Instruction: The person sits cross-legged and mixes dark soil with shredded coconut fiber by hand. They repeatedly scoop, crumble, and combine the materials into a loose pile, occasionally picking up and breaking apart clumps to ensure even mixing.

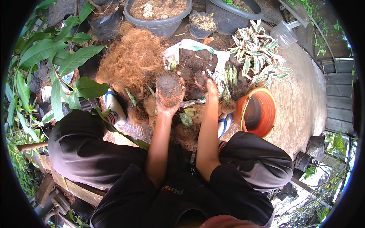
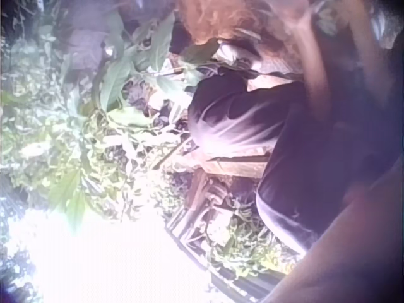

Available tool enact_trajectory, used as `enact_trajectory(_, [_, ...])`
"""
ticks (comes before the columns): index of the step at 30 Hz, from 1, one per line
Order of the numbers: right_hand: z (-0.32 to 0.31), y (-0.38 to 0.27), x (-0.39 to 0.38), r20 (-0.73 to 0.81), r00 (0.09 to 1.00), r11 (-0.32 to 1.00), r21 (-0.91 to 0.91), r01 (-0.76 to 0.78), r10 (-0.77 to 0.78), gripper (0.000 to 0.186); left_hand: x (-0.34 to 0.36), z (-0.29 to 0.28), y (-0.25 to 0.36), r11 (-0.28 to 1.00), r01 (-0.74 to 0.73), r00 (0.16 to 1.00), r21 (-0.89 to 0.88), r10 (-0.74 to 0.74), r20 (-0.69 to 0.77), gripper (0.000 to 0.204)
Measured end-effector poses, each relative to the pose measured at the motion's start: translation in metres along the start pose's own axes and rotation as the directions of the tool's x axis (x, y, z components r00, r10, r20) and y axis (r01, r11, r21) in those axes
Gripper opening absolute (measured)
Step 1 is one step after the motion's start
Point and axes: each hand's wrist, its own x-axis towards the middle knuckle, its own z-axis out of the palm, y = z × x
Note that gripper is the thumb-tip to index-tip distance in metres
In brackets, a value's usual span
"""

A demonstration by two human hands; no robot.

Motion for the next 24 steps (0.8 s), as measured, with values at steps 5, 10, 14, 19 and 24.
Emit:
enact_trajectory(5, [0.004, 0.014, -0.015, -0.172, 0.978, 0.984, -0.156, 0.087, -0.114, 0.031, 0.001, 0.003, 0.0, 0.998, 0.044, 0.998, 0.037, -0.042, -0.051, 0.06])
enact_trajectory(10, [-0.015, 0.032, 0.011, -0.244, 0.814, 0.817, -0.409, 0.406, -0.527, 0.041, 0.007, 0.01, -0.004, 0.986, 0.053, 0.991, 0.157, -0.033, -0.128, 0.057])
enact_trajectory(14, [-0.017, 0.019, -0.004, 0.116, 0.974, 0.738, -0.637, 0.223, -0.195, 0.053, 0.002, 0.012, -0.001, 0.936, -0.025, 0.959, 0.35, 0.121, -0.256, 0.056])
enact_trajectory(19, [-0.034, 0.036, 0.018, 0.377, 0.697, 0.433, -0.579, 0.691, -0.61, 0.027, 0.005, 0.015, -0.008, 0.718, -0.04, 0.823, 0.695, 0.418, -0.384, 0.049])
enact_trajectory(24, [-0.011, 0.027, -0.009, 0.159, 0.802, 0.563, -0.633, 0.531, -0.576, 0.029, 0.003, -0.006, 0.002, 0.593, -0.092, 0.865, 0.8, 0.445, -0.23, 0.045])
